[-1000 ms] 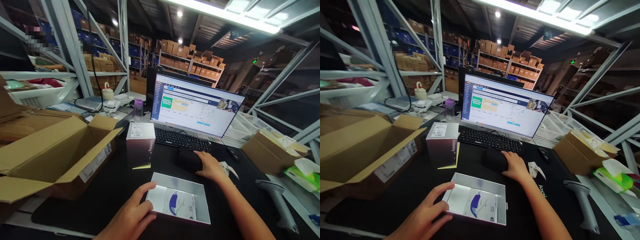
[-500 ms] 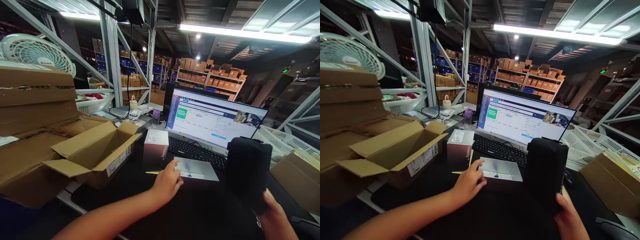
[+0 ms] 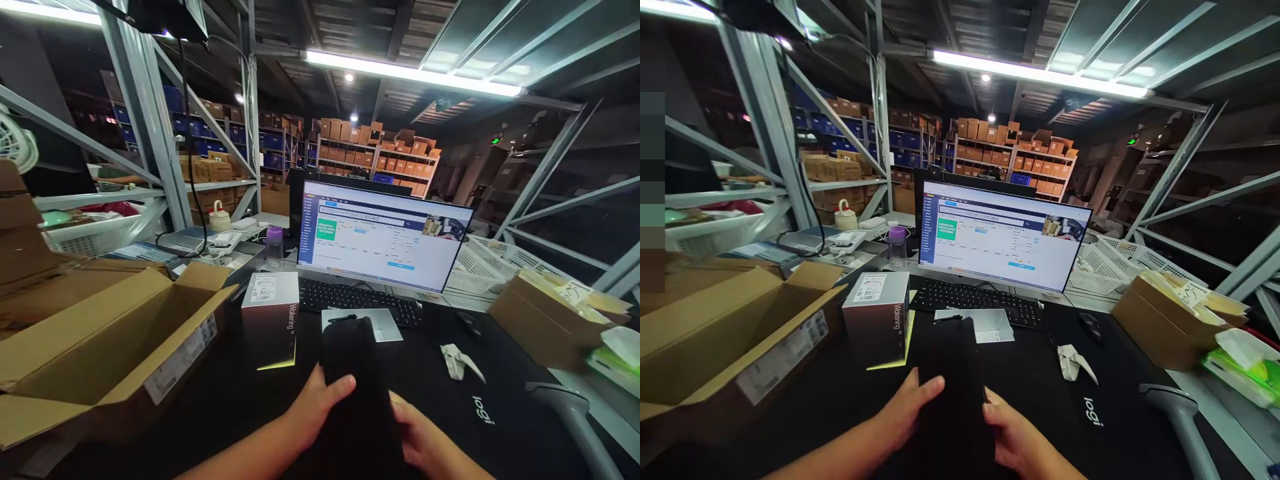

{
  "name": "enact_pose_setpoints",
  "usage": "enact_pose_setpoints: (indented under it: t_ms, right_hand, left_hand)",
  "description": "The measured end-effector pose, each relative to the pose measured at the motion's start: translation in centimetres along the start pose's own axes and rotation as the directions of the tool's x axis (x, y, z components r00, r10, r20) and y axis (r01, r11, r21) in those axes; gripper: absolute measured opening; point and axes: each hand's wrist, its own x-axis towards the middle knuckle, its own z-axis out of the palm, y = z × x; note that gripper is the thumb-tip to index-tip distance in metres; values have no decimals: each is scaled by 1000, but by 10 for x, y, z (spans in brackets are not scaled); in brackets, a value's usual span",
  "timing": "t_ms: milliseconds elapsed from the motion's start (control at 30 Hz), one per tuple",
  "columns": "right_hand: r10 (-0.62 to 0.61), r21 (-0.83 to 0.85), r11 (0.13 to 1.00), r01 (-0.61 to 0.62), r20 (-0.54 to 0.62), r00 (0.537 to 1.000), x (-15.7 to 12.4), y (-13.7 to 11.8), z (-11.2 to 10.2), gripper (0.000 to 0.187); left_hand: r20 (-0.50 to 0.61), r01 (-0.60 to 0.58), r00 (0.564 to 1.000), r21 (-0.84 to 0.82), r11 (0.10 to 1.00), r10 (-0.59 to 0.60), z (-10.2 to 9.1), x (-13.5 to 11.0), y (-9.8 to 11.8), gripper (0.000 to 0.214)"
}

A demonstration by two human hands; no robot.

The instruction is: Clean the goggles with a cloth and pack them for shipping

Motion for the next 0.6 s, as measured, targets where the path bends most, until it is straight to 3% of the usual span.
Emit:
enact_pose_setpoints:
  t_ms: [100,233,333,400,500,600]
  right_hand:
    - [45,138,989,-49,35,998,6,17,5,72]
    - [134,114,984,-135,10,991,11,26,8,73]
    - [285,-86,956,-280,50,957,13,18,8,64]
    - [307,-223,931,-289,52,950,11,11,9,54]
    - [248,-328,909,-257,-69,966,3,6,12,46]
    - [220,-375,883,-281,-198,955,-4,9,19,47]
  left_hand:
    - [-187,114,972,-142,983,-140,0,-1,6,63]
    - [-300,25,951,-178,984,-79,-7,-6,9,54]
    - [-335,-55,942,-137,989,6,-9,-13,11,61]
    - [-386,-120,920,-101,988,72,-8,-16,12,67]
    - [-448,-205,880,-59,977,157,-6,-19,13,76]
    - [-421,-229,889,-66,971,181,-6,-20,14,97]
